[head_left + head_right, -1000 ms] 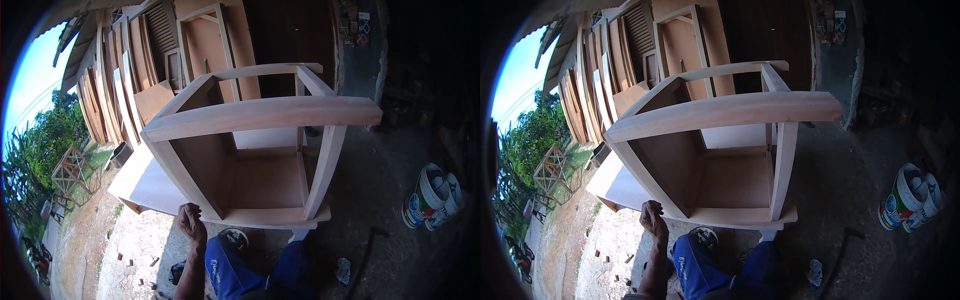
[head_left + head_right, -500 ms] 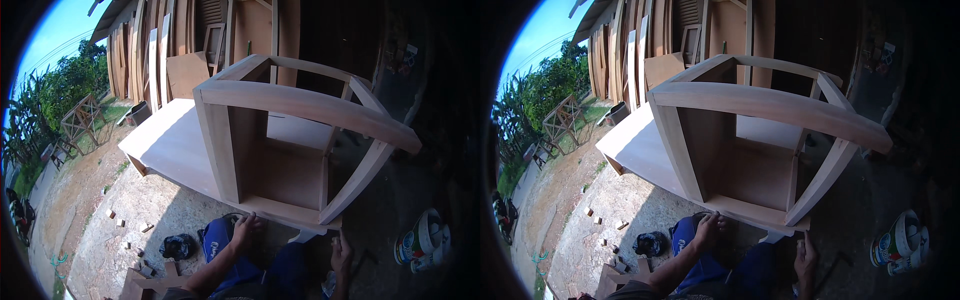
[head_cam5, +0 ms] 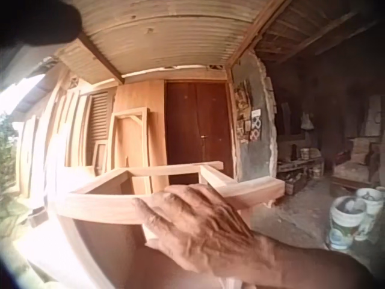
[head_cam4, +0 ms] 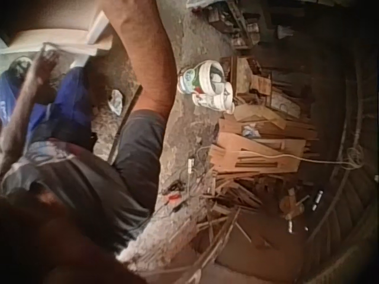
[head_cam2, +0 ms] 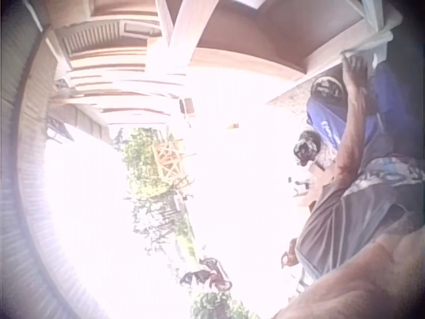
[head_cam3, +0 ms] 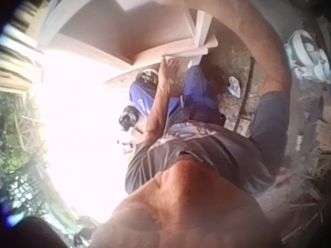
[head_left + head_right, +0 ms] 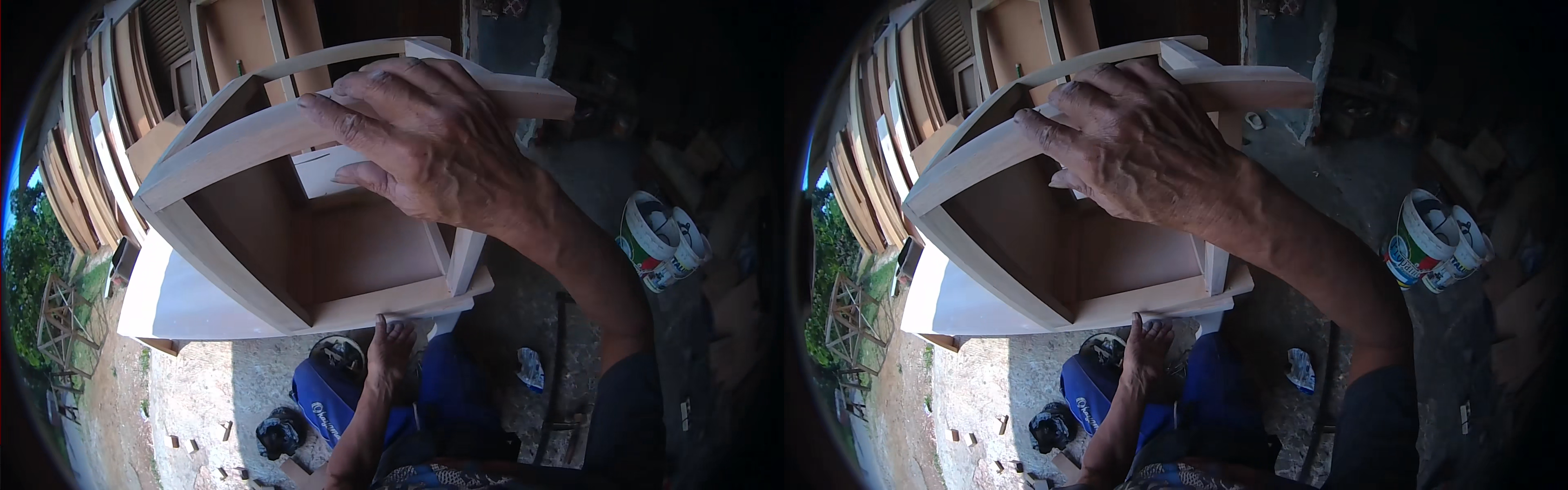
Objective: The person assembles a small wooden cabinet or stool by fitting wooden pieces together and hammering nails to secure the joints. They work on the floor, repositioning the frame and attaching a top panel.
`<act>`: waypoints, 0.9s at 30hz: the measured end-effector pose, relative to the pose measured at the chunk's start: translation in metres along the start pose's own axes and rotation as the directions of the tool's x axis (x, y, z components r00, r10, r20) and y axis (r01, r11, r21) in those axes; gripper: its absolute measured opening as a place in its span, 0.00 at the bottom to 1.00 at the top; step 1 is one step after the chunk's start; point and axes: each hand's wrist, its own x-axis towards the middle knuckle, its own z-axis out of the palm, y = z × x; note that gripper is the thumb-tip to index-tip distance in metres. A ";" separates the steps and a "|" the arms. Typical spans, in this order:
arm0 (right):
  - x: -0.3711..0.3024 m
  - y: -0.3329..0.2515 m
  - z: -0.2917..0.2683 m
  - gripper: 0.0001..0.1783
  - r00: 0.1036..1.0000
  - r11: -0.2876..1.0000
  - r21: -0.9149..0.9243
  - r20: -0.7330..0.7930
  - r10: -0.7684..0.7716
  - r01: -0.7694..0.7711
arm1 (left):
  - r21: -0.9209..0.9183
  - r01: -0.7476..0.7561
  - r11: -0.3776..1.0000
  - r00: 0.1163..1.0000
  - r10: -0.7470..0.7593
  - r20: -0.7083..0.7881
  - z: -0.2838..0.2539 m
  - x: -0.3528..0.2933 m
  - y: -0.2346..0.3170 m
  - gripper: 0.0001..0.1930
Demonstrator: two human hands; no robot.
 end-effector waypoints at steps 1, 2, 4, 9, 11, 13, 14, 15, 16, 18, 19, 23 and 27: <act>0.002 0.000 0.012 0.29 0.999 0.999 -0.034 0.042 -0.032 0.034 | -0.022 0.004 1.000 0.999 -0.002 0.050 0.001 0.002 -0.001 0.48; 0.007 0.000 0.018 0.32 0.995 0.997 -0.049 0.083 -0.050 0.054 | -0.045 0.008 0.999 0.995 -0.003 0.101 0.002 0.003 -0.001 0.47; 0.016 -0.001 0.035 0.40 0.986 0.996 -0.042 0.153 -0.068 0.075 | -0.033 -0.007 0.999 0.997 0.009 0.079 0.003 0.004 0.000 0.45; 0.043 -0.005 0.042 0.38 0.973 1.000 -0.026 0.232 0.001 0.005 | -0.045 -0.062 0.997 0.997 0.063 0.032 0.002 0.001 -0.001 0.43; 0.044 -0.004 0.044 0.37 0.967 1.000 -0.019 0.255 0.014 -0.010 | -0.068 -0.073 0.995 0.997 0.075 0.025 0.005 -0.002 -0.004 0.43; 0.046 -0.004 0.049 0.37 0.963 1.000 -0.017 0.270 0.005 0.000 | -0.083 -0.063 0.995 0.998 0.065 0.021 0.003 0.000 -0.002 0.44; 0.047 -0.003 0.051 0.36 0.961 1.000 -0.014 0.277 0.001 0.003 | -0.094 -0.058 0.994 0.998 0.060 0.019 0.004 0.001 -0.001 0.44; 0.046 -0.003 0.053 0.36 0.958 1.000 -0.011 0.286 0.000 0.003 | -0.091 -0.047 0.995 0.999 0.047 -0.003 0.005 0.003 0.000 0.44; 0.045 0.001 0.053 0.35 0.954 1.000 -0.015 0.298 0.000 0.004 | -0.085 -0.032 0.996 0.999 0.030 -0.018 0.011 0.004 0.001 0.44; 0.042 0.008 0.051 0.35 0.946 1.000 -0.020 0.323 0.000 0.006 | -0.066 -0.017 0.998 0.997 0.012 -0.080 0.016 0.012 0.002 0.42; 0.042 0.012 0.051 0.34 0.942 1.000 -0.025 0.336 -0.005 0.014 | -0.070 -0.033 0.997 0.996 0.027 -0.084 0.016 0.016 0.002 0.41; 0.065 -0.001 0.069 0.33 0.935 0.998 0.045 0.352 -0.053 0.040 | -0.063 -0.134 0.989 0.984 0.126 -0.124 -0.006 0.024 0.019 0.34; 0.067 -0.001 0.034 0.31 0.872 1.000 0.019 0.489 0.011 -0.023 | -0.048 -0.144 0.988 0.988 0.141 -0.064 -0.006 0.020 0.020 0.31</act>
